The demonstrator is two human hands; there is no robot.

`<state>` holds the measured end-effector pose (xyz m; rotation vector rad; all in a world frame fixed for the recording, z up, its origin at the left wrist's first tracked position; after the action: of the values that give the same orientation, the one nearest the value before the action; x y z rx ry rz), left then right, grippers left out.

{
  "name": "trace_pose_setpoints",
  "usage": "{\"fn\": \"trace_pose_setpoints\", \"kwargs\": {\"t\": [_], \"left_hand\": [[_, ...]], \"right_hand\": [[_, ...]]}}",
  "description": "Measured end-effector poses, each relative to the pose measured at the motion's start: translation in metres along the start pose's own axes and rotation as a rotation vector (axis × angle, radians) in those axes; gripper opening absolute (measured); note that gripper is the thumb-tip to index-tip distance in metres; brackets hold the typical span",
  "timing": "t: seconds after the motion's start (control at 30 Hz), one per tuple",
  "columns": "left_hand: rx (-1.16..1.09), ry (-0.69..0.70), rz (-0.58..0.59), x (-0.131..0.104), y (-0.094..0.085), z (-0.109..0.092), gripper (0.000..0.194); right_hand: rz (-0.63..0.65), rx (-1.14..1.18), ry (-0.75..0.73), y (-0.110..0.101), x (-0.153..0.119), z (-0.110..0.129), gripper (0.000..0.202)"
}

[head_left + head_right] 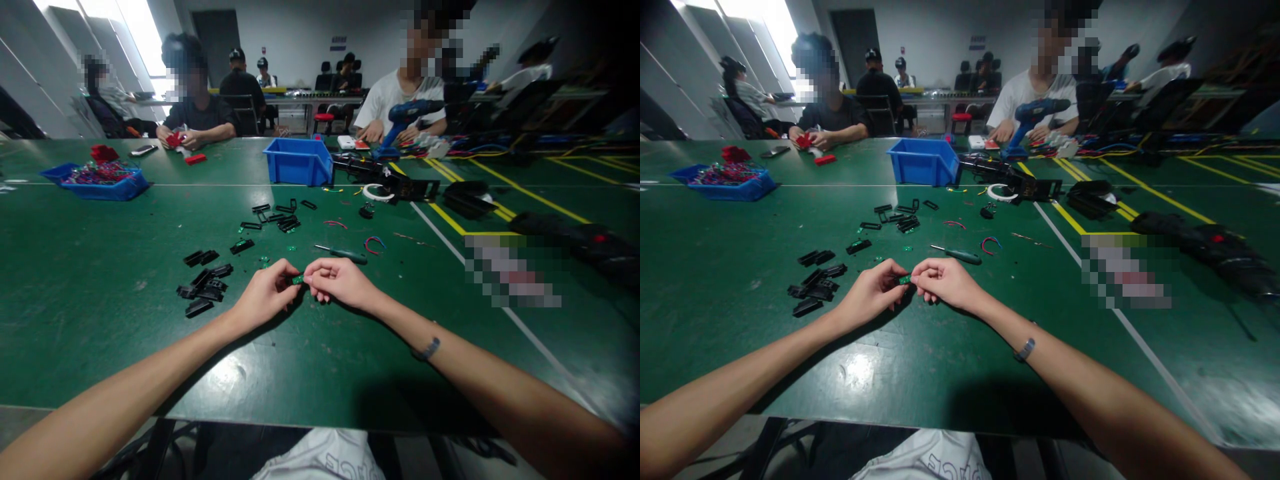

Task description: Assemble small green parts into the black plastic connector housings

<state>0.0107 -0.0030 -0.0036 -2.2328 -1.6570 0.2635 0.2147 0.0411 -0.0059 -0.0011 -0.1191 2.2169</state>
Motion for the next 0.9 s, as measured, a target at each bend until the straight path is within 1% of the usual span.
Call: {"fn": "trace_pose_setpoints", "kwargs": {"t": [0.23, 0.9], "left_hand": [[0.001, -0.001, 0.01, -0.0009, -0.0005, -0.0008, 0.016], [0.03, 0.015, -0.014, 0.0002, 0.0003, -0.0006, 0.013]], "right_hand": [[-0.005, -0.004, 0.008, 0.001, -0.0005, 0.0031, 0.027], [0.008, -0.015, 0.041, 0.001, 0.0006, 0.0029, 0.029]]}}
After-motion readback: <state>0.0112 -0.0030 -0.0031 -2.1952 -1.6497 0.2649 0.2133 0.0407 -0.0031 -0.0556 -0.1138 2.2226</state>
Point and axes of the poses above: each hand's wrist, its own x-axis towards the middle knuckle, its own y-axis out of the palm, z = x × y, the point moved 1 cm from there along x, towards the middle knuckle, and after that the axes turned 4 degrees about -y, right-handed, at the moved point
